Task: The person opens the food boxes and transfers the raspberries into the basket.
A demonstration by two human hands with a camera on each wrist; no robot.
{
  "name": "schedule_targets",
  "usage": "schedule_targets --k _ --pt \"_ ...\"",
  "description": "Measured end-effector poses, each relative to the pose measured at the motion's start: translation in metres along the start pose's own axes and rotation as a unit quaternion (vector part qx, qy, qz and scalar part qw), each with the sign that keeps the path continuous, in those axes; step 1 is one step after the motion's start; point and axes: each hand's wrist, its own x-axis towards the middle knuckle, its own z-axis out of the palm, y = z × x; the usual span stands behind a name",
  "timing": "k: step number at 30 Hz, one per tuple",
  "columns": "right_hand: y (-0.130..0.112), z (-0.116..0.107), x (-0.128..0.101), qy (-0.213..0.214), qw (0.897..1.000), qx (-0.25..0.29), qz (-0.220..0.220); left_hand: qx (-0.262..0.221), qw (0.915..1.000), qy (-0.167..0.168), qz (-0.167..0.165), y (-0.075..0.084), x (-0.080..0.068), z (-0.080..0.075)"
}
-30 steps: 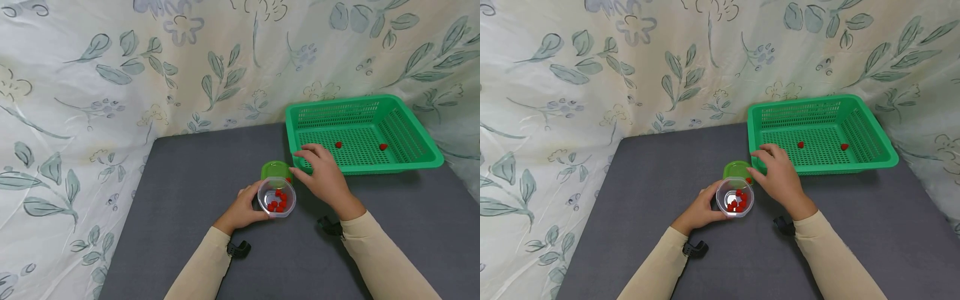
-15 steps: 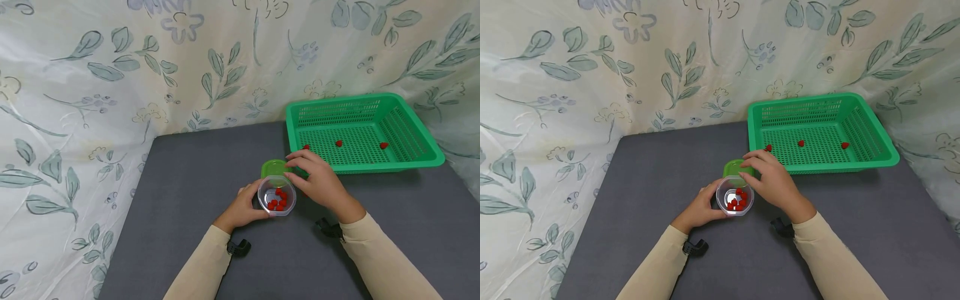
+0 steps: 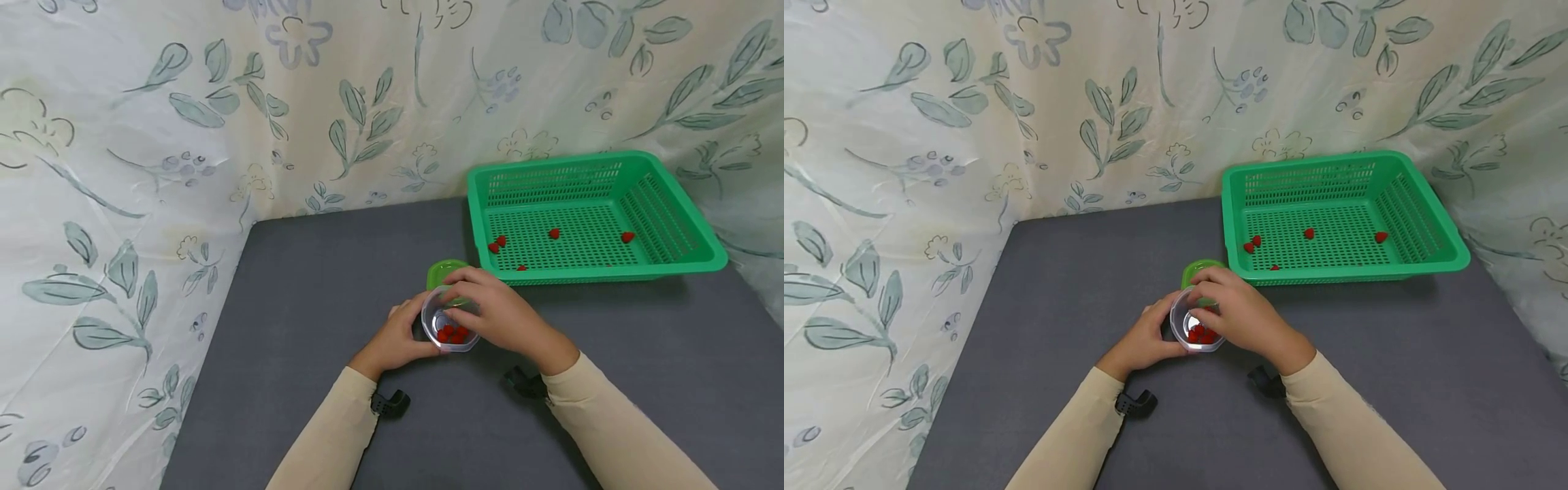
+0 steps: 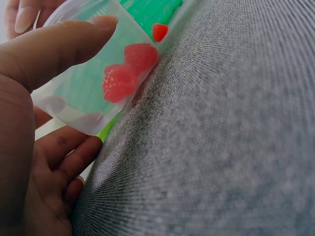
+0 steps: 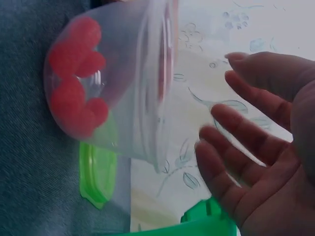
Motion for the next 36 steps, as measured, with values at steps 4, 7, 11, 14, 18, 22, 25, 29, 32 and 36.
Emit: schedule_targets --k 4,7,11,14,18,22,25,29,32,36 --pt "0.000 0.006 -0.001 -0.017 0.999 -0.029 0.027 0.000 1.0000 0.001 0.002 0.000 0.000 0.000" --pt "0.002 0.009 -0.001 -0.033 0.998 -0.041 0.043 -0.002 1.0000 0.003 0.004 0.000 0.000 0.000" --pt "0.005 0.013 -0.001 -0.063 0.995 -0.047 0.054 -0.002 1.0000 0.002 0.002 0.000 0.001 0.000" --pt "0.005 0.016 -0.002 -0.079 0.993 -0.055 0.065 -0.003 1.0000 0.001 -0.001 0.001 0.000 0.000" --pt "0.005 0.022 -0.002 -0.094 0.988 -0.071 0.095 -0.003 1.0000 0.003 -0.002 0.002 0.000 -0.001" --pt "0.004 0.028 -0.004 -0.105 0.982 -0.096 0.123 0.000 1.0000 0.002 -0.002 0.002 0.000 -0.001" --pt "0.003 0.032 -0.005 -0.108 0.978 -0.107 0.141 0.003 1.0000 0.003 0.001 0.002 0.001 -0.001" --pt "0.002 0.036 -0.005 -0.107 0.975 -0.111 0.162 0.005 1.0000 0.004 0.001 0.002 0.001 -0.001" --pt "0.002 0.037 -0.004 -0.104 0.974 -0.114 0.167 0.006 1.0000 0.004 -0.001 0.001 0.001 0.000" --pt "0.003 0.037 -0.004 -0.102 0.975 -0.114 0.161 0.005 1.0000 0.005 -0.001 0.000 0.001 0.000"
